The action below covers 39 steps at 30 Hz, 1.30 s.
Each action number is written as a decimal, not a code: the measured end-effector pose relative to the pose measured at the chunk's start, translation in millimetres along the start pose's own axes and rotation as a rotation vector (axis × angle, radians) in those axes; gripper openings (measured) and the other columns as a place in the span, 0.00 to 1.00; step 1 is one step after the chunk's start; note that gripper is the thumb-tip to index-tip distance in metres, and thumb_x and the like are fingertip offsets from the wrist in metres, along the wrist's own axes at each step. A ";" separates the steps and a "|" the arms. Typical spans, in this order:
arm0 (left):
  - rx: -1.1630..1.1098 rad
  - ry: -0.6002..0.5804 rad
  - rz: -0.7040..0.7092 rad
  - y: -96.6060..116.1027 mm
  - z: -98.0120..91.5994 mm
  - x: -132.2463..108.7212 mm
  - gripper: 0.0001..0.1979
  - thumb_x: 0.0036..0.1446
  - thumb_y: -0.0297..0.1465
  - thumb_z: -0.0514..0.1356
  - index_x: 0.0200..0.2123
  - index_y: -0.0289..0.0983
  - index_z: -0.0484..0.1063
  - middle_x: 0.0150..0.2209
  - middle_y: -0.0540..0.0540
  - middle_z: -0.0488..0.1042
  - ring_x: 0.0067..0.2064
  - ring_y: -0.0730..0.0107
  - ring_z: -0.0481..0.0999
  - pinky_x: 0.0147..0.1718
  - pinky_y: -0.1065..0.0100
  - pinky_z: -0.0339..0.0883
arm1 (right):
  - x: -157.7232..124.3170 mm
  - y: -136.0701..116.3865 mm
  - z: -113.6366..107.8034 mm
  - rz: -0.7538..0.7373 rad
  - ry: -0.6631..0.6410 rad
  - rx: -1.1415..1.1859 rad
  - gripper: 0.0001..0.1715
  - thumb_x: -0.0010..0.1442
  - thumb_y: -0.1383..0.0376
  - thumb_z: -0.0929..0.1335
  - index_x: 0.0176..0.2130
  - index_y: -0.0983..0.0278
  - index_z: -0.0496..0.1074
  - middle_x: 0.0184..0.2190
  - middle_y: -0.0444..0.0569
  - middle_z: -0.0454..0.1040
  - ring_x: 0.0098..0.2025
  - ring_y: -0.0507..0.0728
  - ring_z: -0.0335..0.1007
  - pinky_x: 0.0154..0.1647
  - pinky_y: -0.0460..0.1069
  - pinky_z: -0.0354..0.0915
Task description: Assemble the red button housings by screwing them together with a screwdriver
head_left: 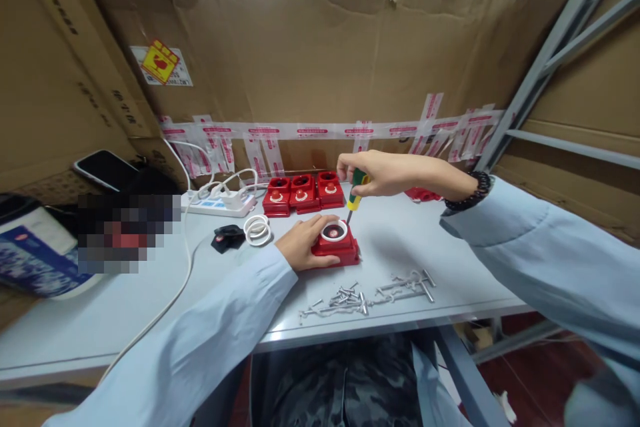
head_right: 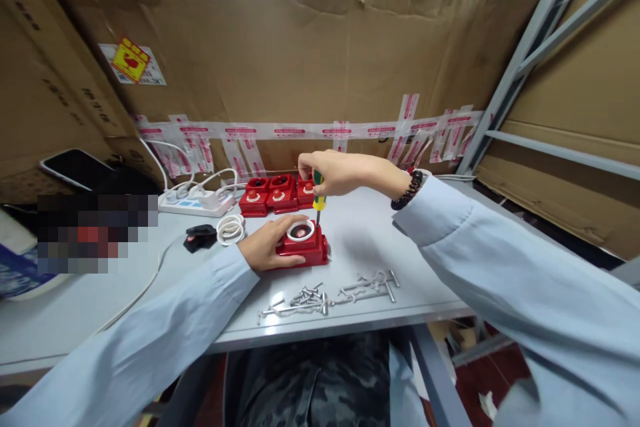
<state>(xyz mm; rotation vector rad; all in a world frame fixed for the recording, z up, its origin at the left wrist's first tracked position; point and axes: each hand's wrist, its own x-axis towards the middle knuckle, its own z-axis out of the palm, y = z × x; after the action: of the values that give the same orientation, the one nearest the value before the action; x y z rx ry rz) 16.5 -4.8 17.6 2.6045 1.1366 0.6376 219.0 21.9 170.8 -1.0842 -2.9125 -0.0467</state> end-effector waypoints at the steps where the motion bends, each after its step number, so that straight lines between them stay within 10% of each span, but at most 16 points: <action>1: 0.001 -0.008 0.003 -0.1 -0.3 0.0 0.37 0.48 0.44 0.63 0.57 0.38 0.55 0.55 0.37 0.66 0.54 0.51 0.69 0.51 0.53 0.63 | -0.7 -1.7 -0.1 0.031 -0.006 -0.010 0.15 0.55 0.61 0.67 0.43 0.61 0.64 0.39 0.50 0.72 0.35 0.55 0.68 0.28 0.47 0.58; 6: 0.016 -0.011 0.014 -0.5 -0.5 -0.4 0.36 0.49 0.44 0.63 0.57 0.38 0.54 0.55 0.37 0.66 0.53 0.51 0.69 0.51 0.54 0.63 | 2.4 -11.2 3.1 0.275 0.077 -0.175 0.19 0.62 0.54 0.59 0.38 0.68 0.67 0.34 0.58 0.72 0.34 0.59 0.68 0.27 0.49 0.55; 12: 0.008 -0.010 0.018 -0.8 -0.6 -0.5 0.36 0.49 0.44 0.63 0.58 0.39 0.54 0.55 0.36 0.66 0.54 0.51 0.69 0.51 0.53 0.62 | 3.1 -7.1 1.5 -0.004 0.020 0.039 0.14 0.53 0.69 0.65 0.43 0.61 0.65 0.40 0.49 0.72 0.37 0.54 0.66 0.32 0.47 0.58; 17: 0.002 0.003 0.021 -1.2 0.3 -0.5 0.36 0.48 0.44 0.63 0.58 0.38 0.55 0.55 0.36 0.66 0.54 0.50 0.68 0.52 0.53 0.62 | 5.4 -10.2 4.7 0.216 0.096 -0.085 0.14 0.60 0.59 0.61 0.39 0.68 0.67 0.36 0.57 0.72 0.35 0.59 0.68 0.31 0.50 0.58; 23: 0.002 -0.005 0.015 -1.4 -0.1 -0.9 0.36 0.49 0.44 0.63 0.58 0.38 0.55 0.56 0.36 0.65 0.54 0.50 0.69 0.51 0.53 0.63 | 5.3 -4.6 5.5 -0.062 0.092 0.085 0.14 0.53 0.69 0.66 0.42 0.63 0.66 0.42 0.50 0.72 0.38 0.54 0.66 0.33 0.46 0.58; 39: -0.008 -0.009 0.015 -0.9 -1.2 -1.0 0.36 0.49 0.45 0.62 0.58 0.39 0.54 0.55 0.37 0.66 0.53 0.51 0.69 0.50 0.54 0.64 | 5.0 -2.4 13.9 0.065 0.273 0.164 0.12 0.50 0.71 0.65 0.38 0.66 0.69 0.38 0.51 0.74 0.38 0.54 0.67 0.36 0.47 0.59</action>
<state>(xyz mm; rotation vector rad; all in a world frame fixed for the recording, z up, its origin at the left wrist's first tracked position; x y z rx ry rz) 14.8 -4.9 17.9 2.6096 1.1103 0.6311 213.3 23.9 157.0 -1.0524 -2.5882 0.0420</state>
